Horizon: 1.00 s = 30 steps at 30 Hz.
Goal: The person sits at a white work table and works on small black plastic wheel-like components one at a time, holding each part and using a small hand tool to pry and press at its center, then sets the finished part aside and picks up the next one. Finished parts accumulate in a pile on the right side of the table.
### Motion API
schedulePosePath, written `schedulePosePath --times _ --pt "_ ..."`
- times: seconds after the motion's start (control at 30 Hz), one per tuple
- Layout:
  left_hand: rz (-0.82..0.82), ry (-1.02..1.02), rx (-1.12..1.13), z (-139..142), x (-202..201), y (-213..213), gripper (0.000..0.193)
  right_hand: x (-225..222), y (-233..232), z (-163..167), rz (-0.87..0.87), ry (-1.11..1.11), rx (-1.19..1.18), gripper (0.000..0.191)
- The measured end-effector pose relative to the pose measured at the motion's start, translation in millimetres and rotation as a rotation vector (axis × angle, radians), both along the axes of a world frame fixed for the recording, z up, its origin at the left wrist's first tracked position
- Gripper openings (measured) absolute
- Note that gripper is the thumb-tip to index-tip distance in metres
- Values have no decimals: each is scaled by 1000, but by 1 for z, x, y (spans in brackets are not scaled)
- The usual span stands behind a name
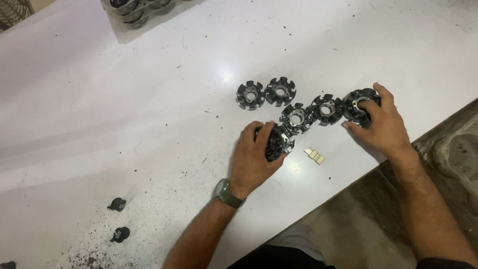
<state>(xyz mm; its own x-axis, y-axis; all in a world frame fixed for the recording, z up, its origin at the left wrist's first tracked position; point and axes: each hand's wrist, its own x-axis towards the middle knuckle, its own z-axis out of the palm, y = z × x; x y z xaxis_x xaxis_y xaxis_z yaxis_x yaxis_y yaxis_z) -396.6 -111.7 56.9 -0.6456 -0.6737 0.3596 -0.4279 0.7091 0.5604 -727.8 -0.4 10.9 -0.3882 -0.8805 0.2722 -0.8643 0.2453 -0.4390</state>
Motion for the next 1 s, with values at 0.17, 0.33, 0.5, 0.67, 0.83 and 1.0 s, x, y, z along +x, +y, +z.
schedulePosePath --times 0.17,0.33,0.5,0.67,0.83,1.0 --pt "-11 -133 42 -8 -13 6 80 2 0 5 -70 -21 -74 48" --pt "-16 -145 -137 -10 -13 16 91 29 -13 13 42 -134 -269 40" --pt "-93 -185 -174 -5 -16 23 82 54 -36 28 154 92 -151 48" --pt "-186 -223 -133 -5 -4 41 82 43 -15 26 20 64 38 51" --pt "-332 -353 -16 -6 25 68 86 -9 28 20 -221 114 83 57" --pt "-596 -309 5 -16 9 104 81 -39 40 11 -303 180 -11 51"
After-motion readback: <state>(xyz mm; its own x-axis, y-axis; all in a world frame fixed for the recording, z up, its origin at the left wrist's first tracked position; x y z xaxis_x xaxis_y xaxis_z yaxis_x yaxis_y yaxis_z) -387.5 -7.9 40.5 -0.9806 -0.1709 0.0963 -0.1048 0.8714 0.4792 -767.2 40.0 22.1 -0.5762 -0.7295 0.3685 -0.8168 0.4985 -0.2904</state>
